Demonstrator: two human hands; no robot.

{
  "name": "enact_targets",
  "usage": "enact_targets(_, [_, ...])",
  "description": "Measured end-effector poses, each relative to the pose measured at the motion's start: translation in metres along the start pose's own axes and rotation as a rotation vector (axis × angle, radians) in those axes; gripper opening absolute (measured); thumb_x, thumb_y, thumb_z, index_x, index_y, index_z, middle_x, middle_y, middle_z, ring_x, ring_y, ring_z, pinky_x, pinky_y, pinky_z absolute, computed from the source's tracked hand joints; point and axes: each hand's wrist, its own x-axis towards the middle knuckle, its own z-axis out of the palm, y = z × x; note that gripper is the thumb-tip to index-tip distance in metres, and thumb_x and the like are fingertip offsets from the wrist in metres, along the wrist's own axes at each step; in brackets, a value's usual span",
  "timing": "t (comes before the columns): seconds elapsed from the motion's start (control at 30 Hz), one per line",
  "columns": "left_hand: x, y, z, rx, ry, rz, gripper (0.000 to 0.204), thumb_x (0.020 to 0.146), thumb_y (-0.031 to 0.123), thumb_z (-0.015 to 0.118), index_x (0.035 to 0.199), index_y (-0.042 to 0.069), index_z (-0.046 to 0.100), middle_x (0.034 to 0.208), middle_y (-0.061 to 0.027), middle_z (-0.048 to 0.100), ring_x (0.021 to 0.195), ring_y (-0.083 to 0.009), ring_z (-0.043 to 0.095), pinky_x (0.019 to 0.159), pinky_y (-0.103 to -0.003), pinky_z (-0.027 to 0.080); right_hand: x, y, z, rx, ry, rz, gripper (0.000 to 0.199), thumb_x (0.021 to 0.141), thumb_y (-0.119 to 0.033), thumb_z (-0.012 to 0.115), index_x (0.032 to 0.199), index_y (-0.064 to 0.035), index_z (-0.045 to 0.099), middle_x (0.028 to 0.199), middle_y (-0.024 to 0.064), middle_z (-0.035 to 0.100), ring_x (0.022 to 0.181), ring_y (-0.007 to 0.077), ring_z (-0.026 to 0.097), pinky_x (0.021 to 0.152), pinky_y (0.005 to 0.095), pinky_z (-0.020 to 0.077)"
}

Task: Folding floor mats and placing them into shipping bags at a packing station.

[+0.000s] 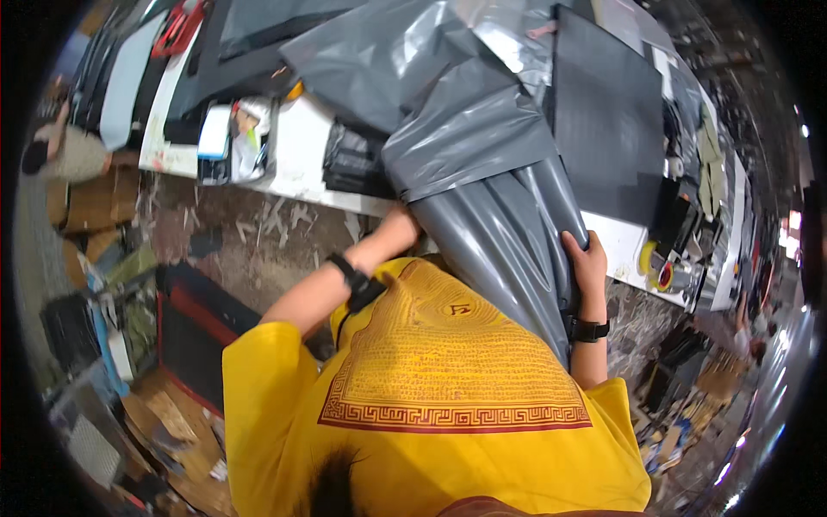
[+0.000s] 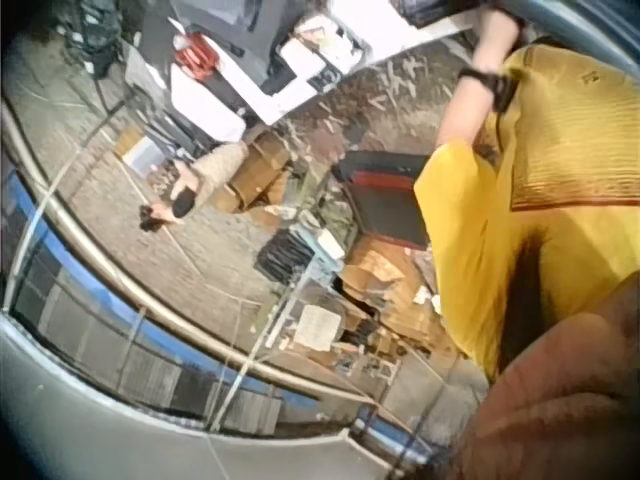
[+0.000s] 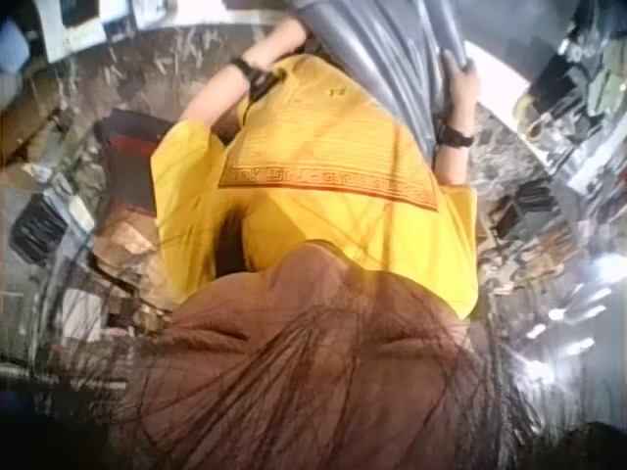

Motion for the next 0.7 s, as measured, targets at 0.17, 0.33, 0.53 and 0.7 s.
enact_targets(0.17, [0.003, 0.077, 0.0, 0.322, -0.013, 0.418, 0.035, 0.087, 0.016, 0.049, 0.117, 0.0, 0.059, 0.117, -0.0261, 0.059, 0.108, -0.0423, 0.057, 0.094, -0.044, 0.045, -0.026, 0.042, -0.021, 0.138, 0.123, 0.094, 0.055, 0.079, -0.045, 0.071, 0.098, 0.0053, 0.061, 0.084, 0.024, 0.065, 0.078, 0.0327, 0.065, 0.072, 0.0391, 0.0488])
enact_targets(0.33, [0.125, 0.187, 0.028, 0.139, -0.192, 0.318, 0.025, 0.085, 0.012, 0.05, 0.096, -0.005, 0.064, 0.092, -0.0275, 0.065, 0.089, -0.0441, 0.062, 0.077, -0.045, 0.05, -0.032, 0.093, -0.05, 0.155, 0.379, 0.239, 0.066, 0.081, -0.053, 0.065, 0.1, 0.0105, 0.061, 0.095, 0.0335, 0.063, 0.096, 0.0453, 0.061, 0.082, 0.046, 0.0476])
enact_targets(0.53, [0.26, 0.325, 0.112, -0.203, -0.535, 0.166, 0.016, 0.085, 0.014, 0.057, 0.081, -0.001, 0.063, 0.059, -0.0071, 0.056, 0.042, -0.0178, 0.05, 0.037, -0.033, 0.038, -0.036, 0.123, -0.122, 0.122, 0.645, 0.416, 0.072, 0.084, -0.06, 0.058, 0.09, 0.0114, 0.06, 0.089, 0.0342, 0.063, 0.09, 0.0473, 0.061, 0.079, 0.0486, 0.0481])
enact_targets(0.7, [0.375, 0.117, 0.122, -0.283, -0.759, -0.377, 0.03, 0.087, 0.033, 0.058, 0.086, 0.005, 0.067, 0.065, -0.0059, 0.062, 0.044, -0.0161, 0.049, 0.039, -0.031, 0.033, -0.022, 0.12, -0.016, 0.398, 0.261, 0.349, 0.079, 0.084, -0.054, 0.063, 0.119, 0.0146, 0.048, 0.111, 0.0371, 0.058, 0.106, 0.0465, 0.058, 0.089, 0.0457, 0.0471])
